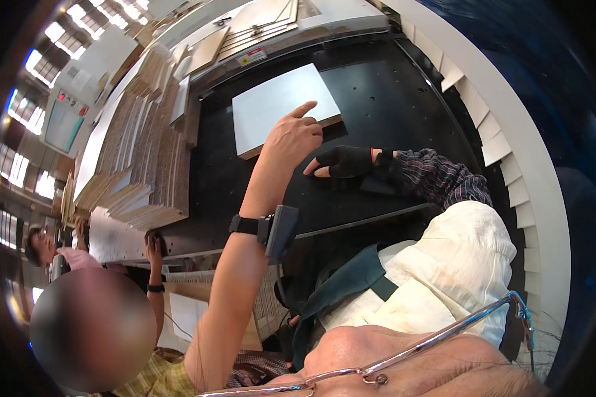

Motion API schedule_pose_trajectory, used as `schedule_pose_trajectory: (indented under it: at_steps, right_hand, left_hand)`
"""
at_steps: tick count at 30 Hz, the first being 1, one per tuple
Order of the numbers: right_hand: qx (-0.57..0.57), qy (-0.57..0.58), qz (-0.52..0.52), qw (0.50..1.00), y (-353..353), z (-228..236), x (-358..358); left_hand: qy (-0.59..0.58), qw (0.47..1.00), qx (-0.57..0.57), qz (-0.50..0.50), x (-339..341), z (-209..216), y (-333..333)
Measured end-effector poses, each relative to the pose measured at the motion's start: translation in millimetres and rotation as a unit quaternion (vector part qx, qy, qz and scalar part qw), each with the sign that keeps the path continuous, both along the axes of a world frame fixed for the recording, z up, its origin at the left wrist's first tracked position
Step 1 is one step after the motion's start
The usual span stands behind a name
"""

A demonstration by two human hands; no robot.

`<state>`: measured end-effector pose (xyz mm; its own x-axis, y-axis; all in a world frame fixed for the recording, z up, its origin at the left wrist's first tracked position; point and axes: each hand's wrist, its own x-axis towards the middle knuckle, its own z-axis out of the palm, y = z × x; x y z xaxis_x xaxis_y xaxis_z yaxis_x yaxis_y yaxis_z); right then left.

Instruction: The person is moving and stacking wood/bamboo furniture panels from a work table to a stack.

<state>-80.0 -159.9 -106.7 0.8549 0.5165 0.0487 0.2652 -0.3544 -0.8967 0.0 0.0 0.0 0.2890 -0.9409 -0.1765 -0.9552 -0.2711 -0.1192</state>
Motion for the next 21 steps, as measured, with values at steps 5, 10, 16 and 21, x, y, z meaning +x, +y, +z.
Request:
schedule_pose_trajectory:
  at_steps: [5,10,16,21]
  right_hand:
    - [0.044,0.192,-0.067,0.978,3,13,-5]
    - [-0.049,-0.057,-0.037,0.997,-1,-4,6]
    - [0.028,0.021,-0.039,0.999,6,-3,0]
    - [-0.003,0.036,-0.055,0.998,8,7,-5]
  left_hand:
    - [-0.207,0.952,-0.202,0.098,76,-92,66]
    - [0.008,0.935,-0.101,0.340,74,-189,165]
    - [0.270,0.832,-0.148,0.462,-85,-281,242]
    - [0.403,0.731,-0.213,0.508,-224,-322,256]
